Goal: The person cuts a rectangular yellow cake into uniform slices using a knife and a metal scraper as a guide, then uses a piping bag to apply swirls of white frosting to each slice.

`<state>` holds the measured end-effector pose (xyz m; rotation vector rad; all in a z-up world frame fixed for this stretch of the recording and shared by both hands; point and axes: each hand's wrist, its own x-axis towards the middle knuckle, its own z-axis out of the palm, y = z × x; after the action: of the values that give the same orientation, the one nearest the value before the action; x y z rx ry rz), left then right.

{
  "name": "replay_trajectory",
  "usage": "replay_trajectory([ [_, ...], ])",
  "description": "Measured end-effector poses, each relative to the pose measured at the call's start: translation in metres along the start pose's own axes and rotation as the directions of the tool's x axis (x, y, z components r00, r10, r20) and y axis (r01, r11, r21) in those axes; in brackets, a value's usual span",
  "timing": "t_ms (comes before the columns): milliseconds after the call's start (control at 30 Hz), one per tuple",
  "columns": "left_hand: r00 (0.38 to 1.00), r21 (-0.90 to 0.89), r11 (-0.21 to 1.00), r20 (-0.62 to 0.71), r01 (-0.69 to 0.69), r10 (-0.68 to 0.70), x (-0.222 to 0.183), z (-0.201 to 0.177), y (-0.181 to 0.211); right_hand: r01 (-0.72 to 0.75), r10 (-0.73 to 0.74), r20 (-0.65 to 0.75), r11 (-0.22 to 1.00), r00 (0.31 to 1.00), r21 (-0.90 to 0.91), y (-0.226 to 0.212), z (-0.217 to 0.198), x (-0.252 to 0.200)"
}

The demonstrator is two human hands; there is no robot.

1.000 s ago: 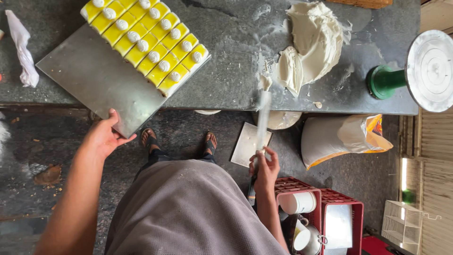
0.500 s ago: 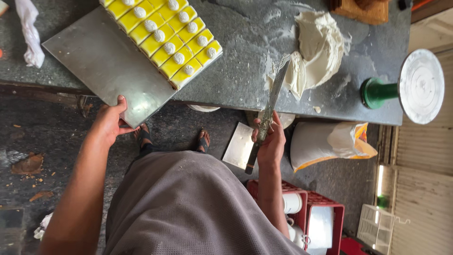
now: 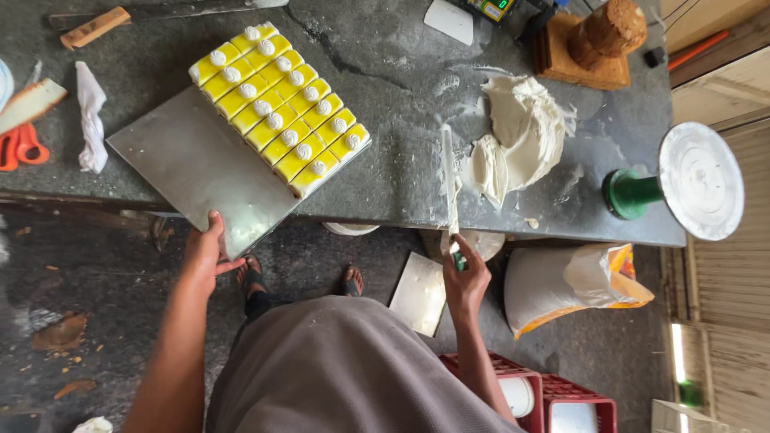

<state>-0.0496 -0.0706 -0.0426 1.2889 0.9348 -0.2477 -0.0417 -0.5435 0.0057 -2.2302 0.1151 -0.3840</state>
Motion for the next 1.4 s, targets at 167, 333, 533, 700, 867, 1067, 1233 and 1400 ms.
replay_trajectory([
  [167, 0.991, 0.026, 0.994, -0.083, -0.107, 0.108, -0.004, 0.007, -0.010, 0.107, -0.147, -0.093, 0.933, 0.985, -0.344, 0.013, 0.032, 0.008],
  [333, 0.992, -0.094, 0.988, 0.008, -0.122, 0.123, -0.003, 0.004, -0.007, 0.160, -0.180, -0.022, 0.919, 0.983, -0.361, 0.017, 0.070, 0.003],
  [533, 0.988, -0.092, 0.984, -0.007, -0.152, 0.152, -0.009, 0.008, -0.005, 0.236, -0.238, 0.006, 0.959, 0.971, -0.157, 0.036, 0.074, 0.007],
  [700, 0.988, -0.062, 0.986, 0.004, -0.156, 0.157, -0.007, 0.004, -0.009, -0.515, 0.346, 0.413, 0.743, 0.842, 0.428, 0.044, 0.051, 0.024],
  [867, 0.985, -0.030, 0.985, 0.002, -0.170, 0.171, -0.004, 0.002, -0.015, -0.669, 0.443, 0.506, 0.567, 0.740, 0.481, 0.032, 0.072, 0.018],
  [1067, 0.980, -0.032, 0.979, -0.014, -0.199, 0.199, 0.000, 0.001, -0.022, -0.698, 0.495, 0.494, 0.540, 0.715, 0.470, 0.014, 0.084, -0.008],
  [1233, 0.970, -0.012, 0.970, 0.006, -0.243, 0.243, 0.003, -0.002, -0.026, -0.714, 0.414, 0.595, 0.530, 0.689, 0.458, -0.042, 0.028, -0.033],
  [1400, 0.953, 0.014, 0.953, 0.000, -0.302, 0.302, 0.003, 0.001, -0.021, -0.665, 0.513, 0.430, 0.492, 0.743, 0.562, -0.105, -0.024, -0.031],
])
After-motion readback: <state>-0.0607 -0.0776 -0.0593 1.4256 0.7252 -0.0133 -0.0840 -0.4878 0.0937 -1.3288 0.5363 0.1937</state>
